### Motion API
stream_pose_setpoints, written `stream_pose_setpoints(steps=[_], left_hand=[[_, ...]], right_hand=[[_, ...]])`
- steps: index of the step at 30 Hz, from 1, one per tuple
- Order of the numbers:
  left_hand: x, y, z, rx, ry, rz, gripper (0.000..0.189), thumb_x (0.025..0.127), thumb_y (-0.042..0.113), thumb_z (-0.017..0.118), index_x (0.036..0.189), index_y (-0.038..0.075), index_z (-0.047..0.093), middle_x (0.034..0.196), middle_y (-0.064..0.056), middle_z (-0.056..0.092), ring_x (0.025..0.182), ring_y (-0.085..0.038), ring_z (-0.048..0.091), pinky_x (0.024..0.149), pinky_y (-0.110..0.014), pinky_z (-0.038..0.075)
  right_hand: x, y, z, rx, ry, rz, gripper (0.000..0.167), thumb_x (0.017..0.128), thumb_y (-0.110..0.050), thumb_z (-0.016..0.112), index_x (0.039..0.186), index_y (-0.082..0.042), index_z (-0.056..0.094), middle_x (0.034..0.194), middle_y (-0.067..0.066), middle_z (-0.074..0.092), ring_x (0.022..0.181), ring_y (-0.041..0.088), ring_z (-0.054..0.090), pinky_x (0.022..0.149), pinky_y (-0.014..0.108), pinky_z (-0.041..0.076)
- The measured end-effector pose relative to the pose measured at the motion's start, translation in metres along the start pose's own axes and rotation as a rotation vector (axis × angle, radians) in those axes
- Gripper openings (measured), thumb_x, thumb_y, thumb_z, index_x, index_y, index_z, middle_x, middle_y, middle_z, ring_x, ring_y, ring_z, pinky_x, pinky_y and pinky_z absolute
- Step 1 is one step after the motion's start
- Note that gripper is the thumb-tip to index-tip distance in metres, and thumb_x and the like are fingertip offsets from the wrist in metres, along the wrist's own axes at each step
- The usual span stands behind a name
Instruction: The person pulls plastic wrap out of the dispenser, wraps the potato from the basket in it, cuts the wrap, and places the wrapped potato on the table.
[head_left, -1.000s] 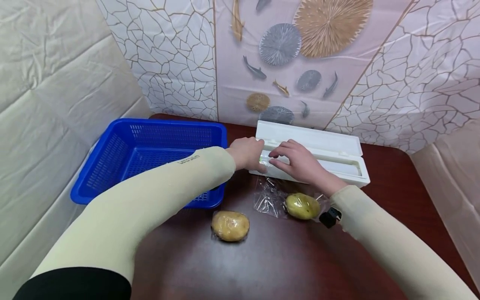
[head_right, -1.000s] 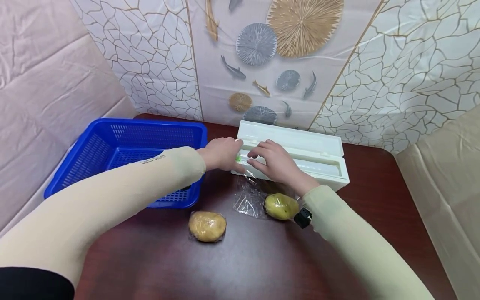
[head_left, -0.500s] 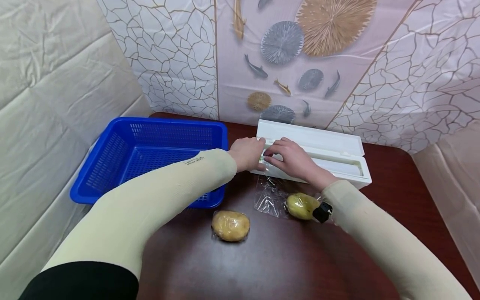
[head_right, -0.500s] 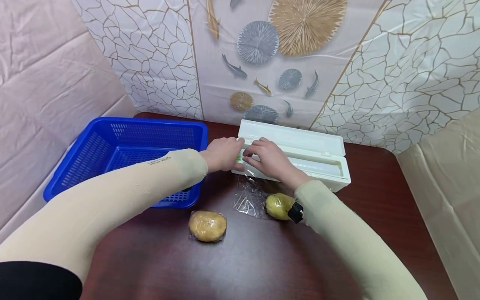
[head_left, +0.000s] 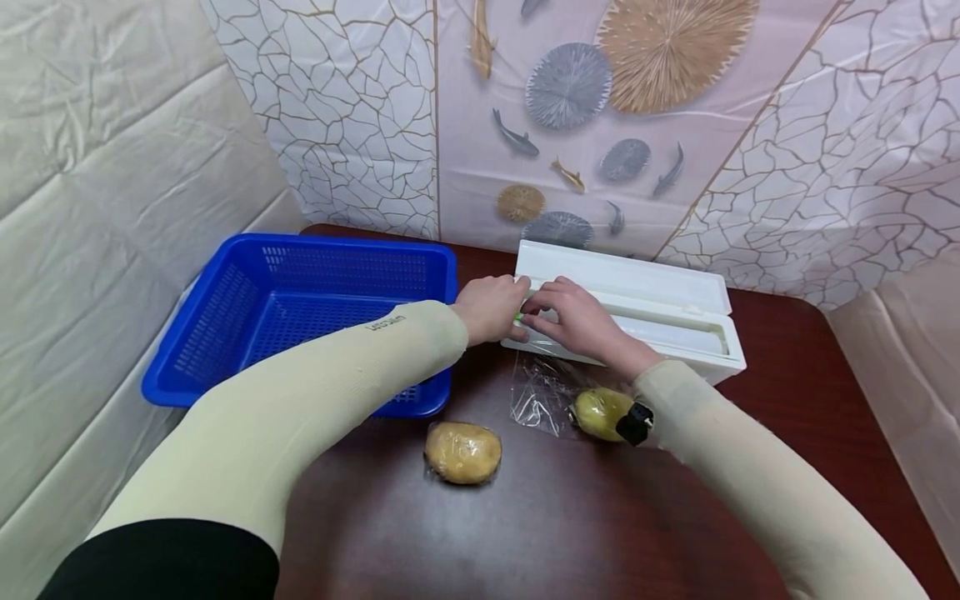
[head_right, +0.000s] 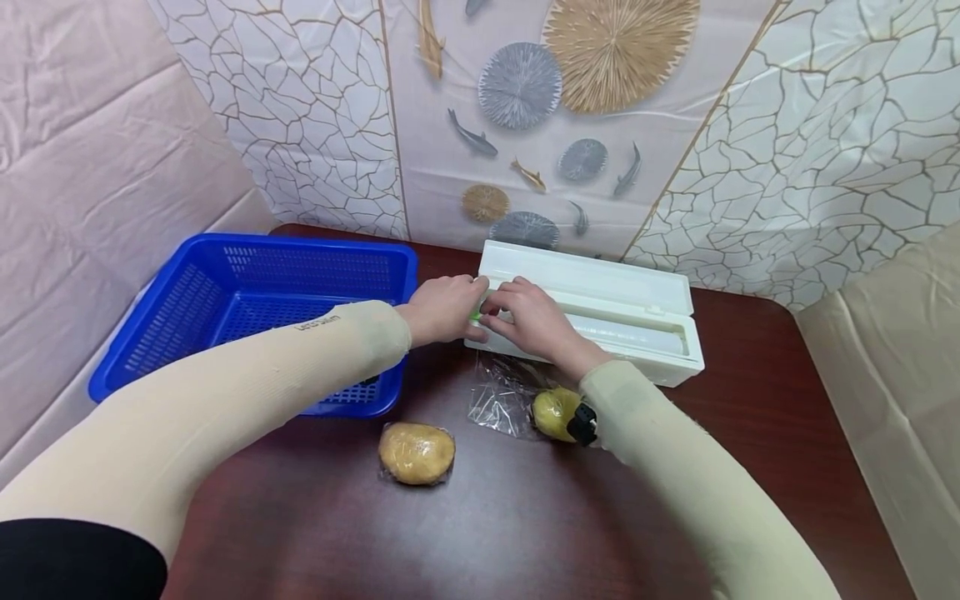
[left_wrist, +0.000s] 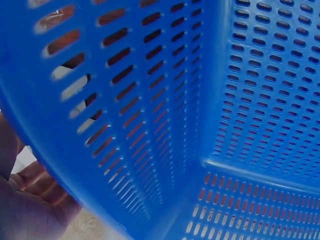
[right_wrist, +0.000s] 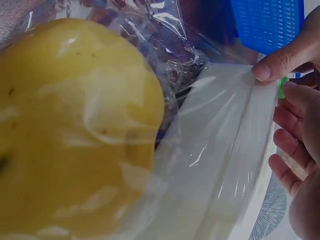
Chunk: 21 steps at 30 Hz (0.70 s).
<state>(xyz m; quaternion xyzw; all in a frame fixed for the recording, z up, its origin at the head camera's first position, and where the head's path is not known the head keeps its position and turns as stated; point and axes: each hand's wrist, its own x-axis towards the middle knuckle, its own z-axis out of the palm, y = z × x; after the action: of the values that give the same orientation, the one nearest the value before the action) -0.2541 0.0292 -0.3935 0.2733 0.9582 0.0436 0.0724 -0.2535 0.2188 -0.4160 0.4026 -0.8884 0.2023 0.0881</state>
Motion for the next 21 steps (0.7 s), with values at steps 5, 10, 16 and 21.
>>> stream_pose_setpoints(steps=[5, 10, 16, 21], left_hand=[[0.0005, -0.0012, 0.0006, -0.018, 0.004, 0.013, 0.055, 0.092, 0.051, 0.082, 0.125, 0.013, 0.059, 0.116, -0.006, 0.068, 0.106, -0.025, 0.070, 0.088, -0.042, 0.060], [0.0002, -0.0035, 0.0008, -0.026, 0.011, 0.021, 0.055, 0.092, 0.050, 0.083, 0.125, 0.013, 0.058, 0.116, -0.006, 0.067, 0.108, -0.024, 0.069, 0.089, -0.043, 0.059], [0.0013, -0.0045, 0.0026, -0.026, 0.021, 0.033, 0.058, 0.093, 0.048, 0.083, 0.130, 0.011, 0.058, 0.121, -0.011, 0.068, 0.110, -0.028, 0.069, 0.091, -0.045, 0.059], [0.0019, -0.0035, 0.0037, -0.004, 0.020, 0.017, 0.063, 0.092, 0.048, 0.083, 0.135, 0.011, 0.057, 0.124, -0.013, 0.068, 0.110, -0.030, 0.070, 0.091, -0.047, 0.059]], right_hand=[[0.0021, -0.0016, 0.0007, -0.020, 0.006, -0.010, 0.009, 0.094, -0.016, 0.082, 0.096, -0.008, 0.079, 0.096, 0.008, 0.074, 0.090, 0.030, 0.059, 0.083, 0.046, 0.049], [0.0056, -0.0041, 0.0001, -0.021, -0.004, -0.023, 0.009, 0.093, -0.015, 0.082, 0.094, -0.008, 0.077, 0.095, 0.008, 0.072, 0.090, 0.030, 0.059, 0.083, 0.046, 0.049], [0.0051, -0.0024, -0.0015, -0.050, -0.014, -0.030, 0.009, 0.091, -0.012, 0.081, 0.089, -0.007, 0.074, 0.092, 0.008, 0.070, 0.090, 0.032, 0.059, 0.084, 0.047, 0.049], [0.0027, -0.0008, -0.0052, -0.077, -0.018, -0.055, 0.009, 0.090, -0.010, 0.081, 0.088, -0.006, 0.073, 0.088, 0.008, 0.068, 0.086, 0.032, 0.059, 0.081, 0.047, 0.049]])
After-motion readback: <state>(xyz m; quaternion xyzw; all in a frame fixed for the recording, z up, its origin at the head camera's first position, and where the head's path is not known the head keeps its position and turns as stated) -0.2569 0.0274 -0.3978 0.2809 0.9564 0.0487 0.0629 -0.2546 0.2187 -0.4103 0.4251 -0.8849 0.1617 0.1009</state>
